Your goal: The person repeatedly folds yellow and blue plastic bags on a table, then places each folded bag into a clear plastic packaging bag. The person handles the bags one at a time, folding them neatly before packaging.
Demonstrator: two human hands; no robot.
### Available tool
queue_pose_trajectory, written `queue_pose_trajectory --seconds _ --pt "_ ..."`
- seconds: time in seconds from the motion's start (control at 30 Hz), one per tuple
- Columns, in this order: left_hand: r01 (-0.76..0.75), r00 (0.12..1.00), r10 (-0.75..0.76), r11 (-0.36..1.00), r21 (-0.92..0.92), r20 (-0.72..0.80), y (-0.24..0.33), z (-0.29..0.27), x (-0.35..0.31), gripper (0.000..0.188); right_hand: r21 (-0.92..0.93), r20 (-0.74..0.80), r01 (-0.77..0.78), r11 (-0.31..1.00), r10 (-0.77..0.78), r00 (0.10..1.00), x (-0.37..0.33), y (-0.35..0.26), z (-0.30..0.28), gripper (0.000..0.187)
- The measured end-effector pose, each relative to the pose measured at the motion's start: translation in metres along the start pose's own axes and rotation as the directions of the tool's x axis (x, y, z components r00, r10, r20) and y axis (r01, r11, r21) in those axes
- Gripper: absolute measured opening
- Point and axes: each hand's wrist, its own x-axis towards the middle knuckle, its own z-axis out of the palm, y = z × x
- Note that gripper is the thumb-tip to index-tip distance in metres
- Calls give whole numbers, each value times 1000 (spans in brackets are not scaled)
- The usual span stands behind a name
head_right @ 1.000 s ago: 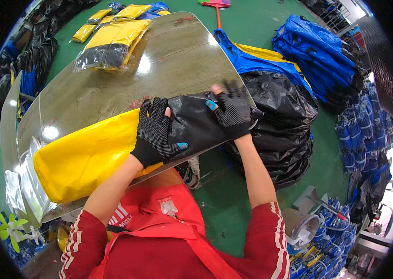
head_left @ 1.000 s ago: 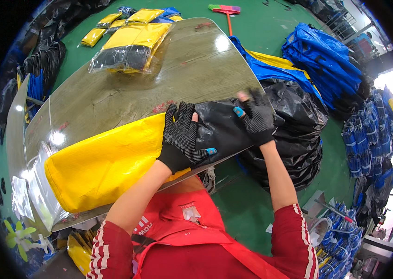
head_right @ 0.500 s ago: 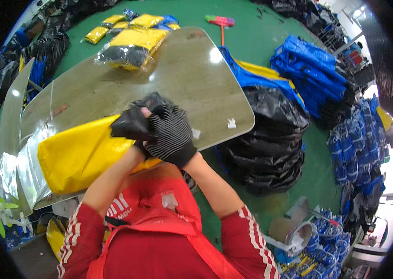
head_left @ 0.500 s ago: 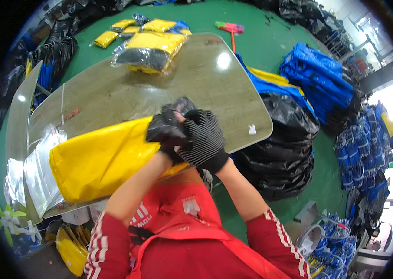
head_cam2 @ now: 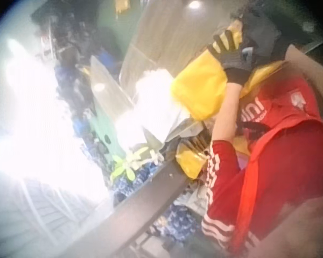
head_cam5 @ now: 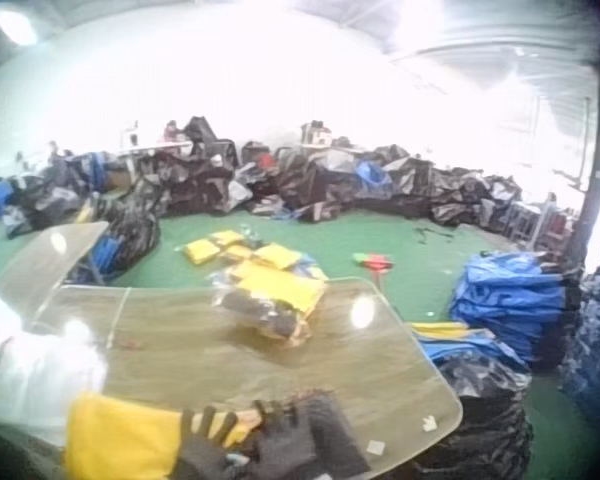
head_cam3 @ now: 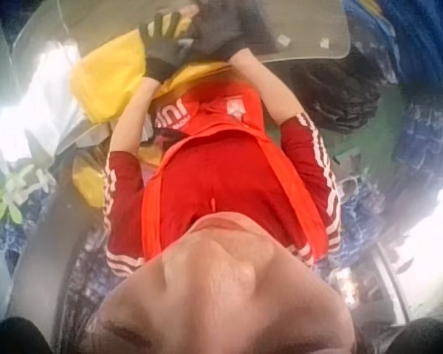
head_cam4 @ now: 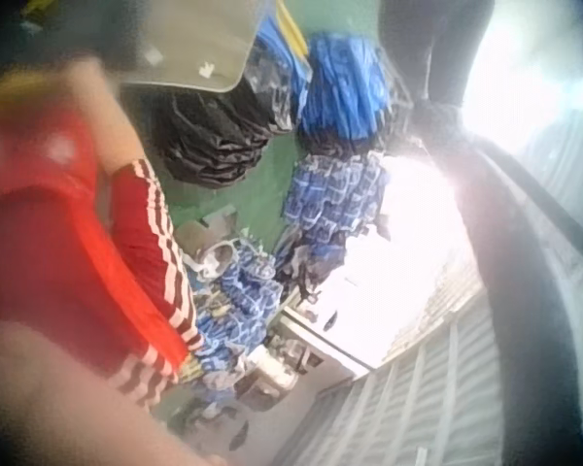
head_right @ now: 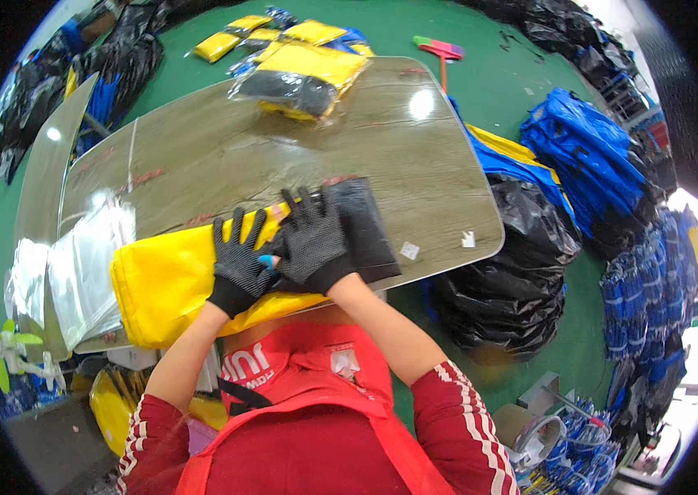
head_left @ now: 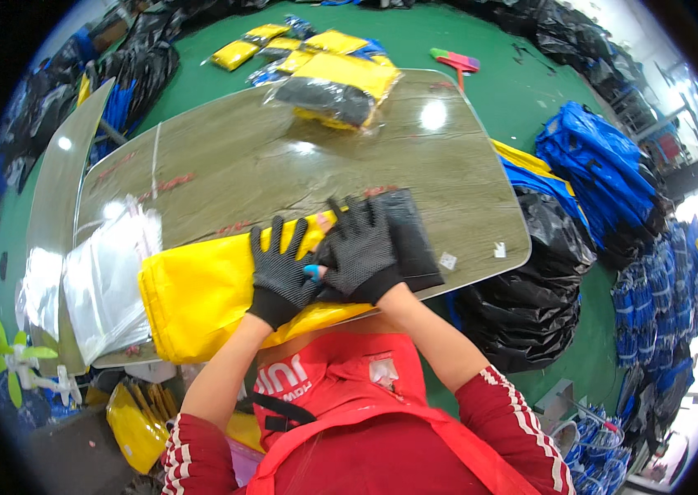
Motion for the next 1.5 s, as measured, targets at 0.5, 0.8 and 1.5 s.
queue_pose_trajectory --seconds 0.5,0.8,1.5 --pt "575 440 -832 -28 -818 338 -146 -59 -205 46 -112 174 -187 976 205 963 32 -102 52 61" --pt "315 612 -572 -456 -832 546 -106 -139 -154 54 29 -339 230 973 -207 918 -15 -79 56 35" --pt "-445 894 447 892 -83 14 104 -23 120 66 375 -57 -62 925 89 994 -110 -54 -4 40"
